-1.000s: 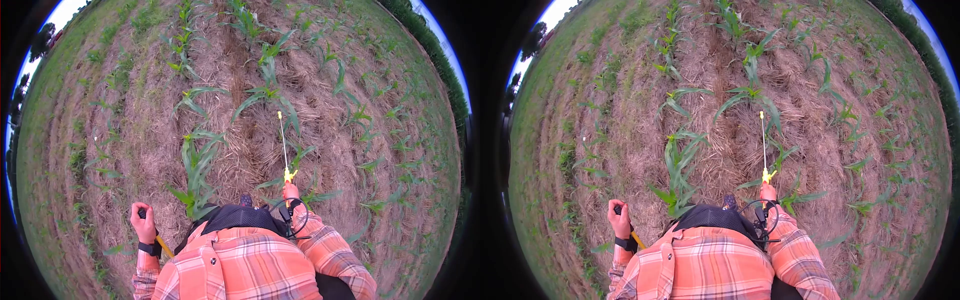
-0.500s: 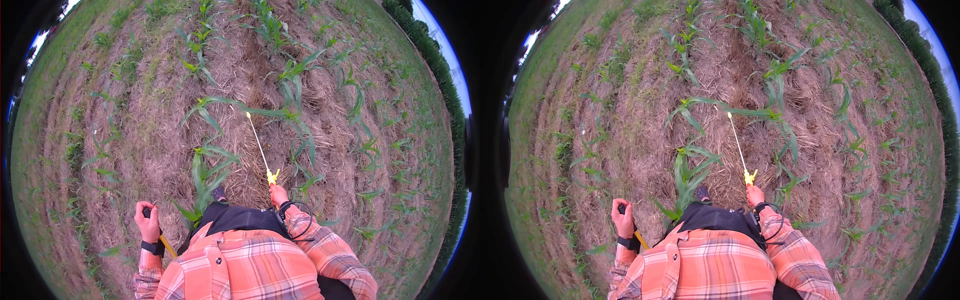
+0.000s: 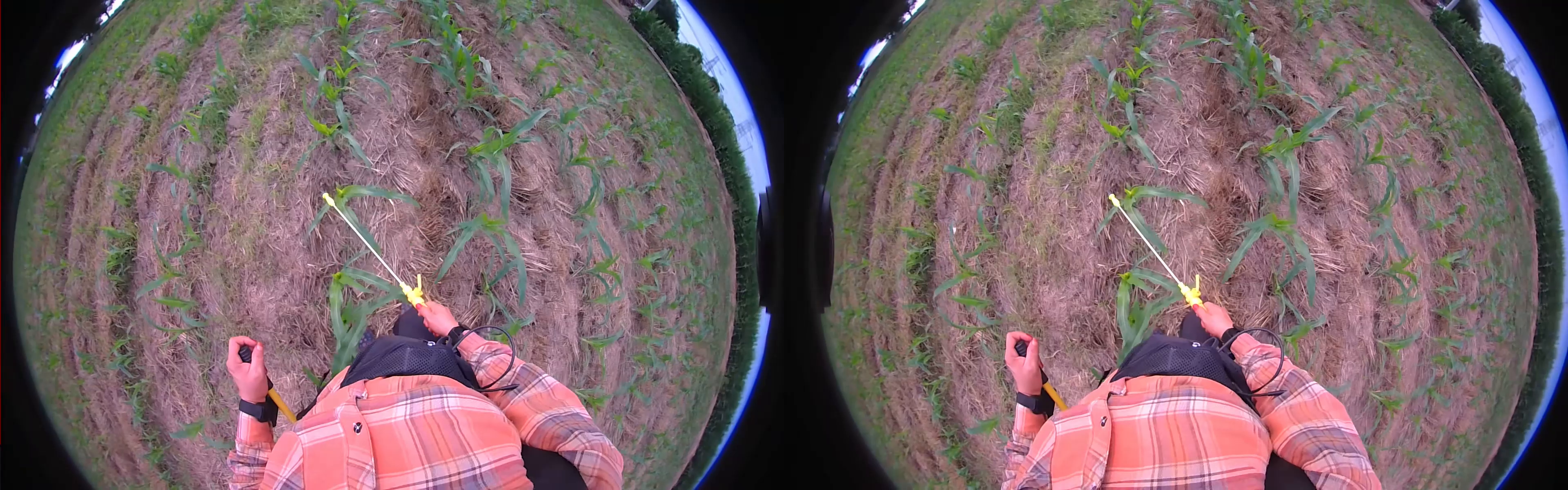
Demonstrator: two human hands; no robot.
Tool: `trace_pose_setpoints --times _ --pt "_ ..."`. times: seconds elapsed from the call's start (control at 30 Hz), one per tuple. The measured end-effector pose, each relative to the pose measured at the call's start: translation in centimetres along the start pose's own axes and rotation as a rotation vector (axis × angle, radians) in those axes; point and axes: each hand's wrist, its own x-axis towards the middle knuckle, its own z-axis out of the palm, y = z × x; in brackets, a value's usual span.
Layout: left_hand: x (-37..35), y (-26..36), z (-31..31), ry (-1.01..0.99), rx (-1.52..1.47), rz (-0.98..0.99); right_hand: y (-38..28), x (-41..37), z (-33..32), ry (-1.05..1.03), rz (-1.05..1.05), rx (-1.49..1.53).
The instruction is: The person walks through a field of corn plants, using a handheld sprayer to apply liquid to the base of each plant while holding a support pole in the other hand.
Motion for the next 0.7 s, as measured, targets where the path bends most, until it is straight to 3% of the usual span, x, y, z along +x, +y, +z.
trace_pose_setpoints --times 0.2,0.7 --pt "3.9 2.1 3.4 0.077 -0.002 0.034 -1.2 6.8 -3.8 0.038 -0.022 0.015" --pt "13.6 10.9 16.2 -0.023 0.09 0.136 -2.8 14.7 -20.9 0.396 0.12 0.561"
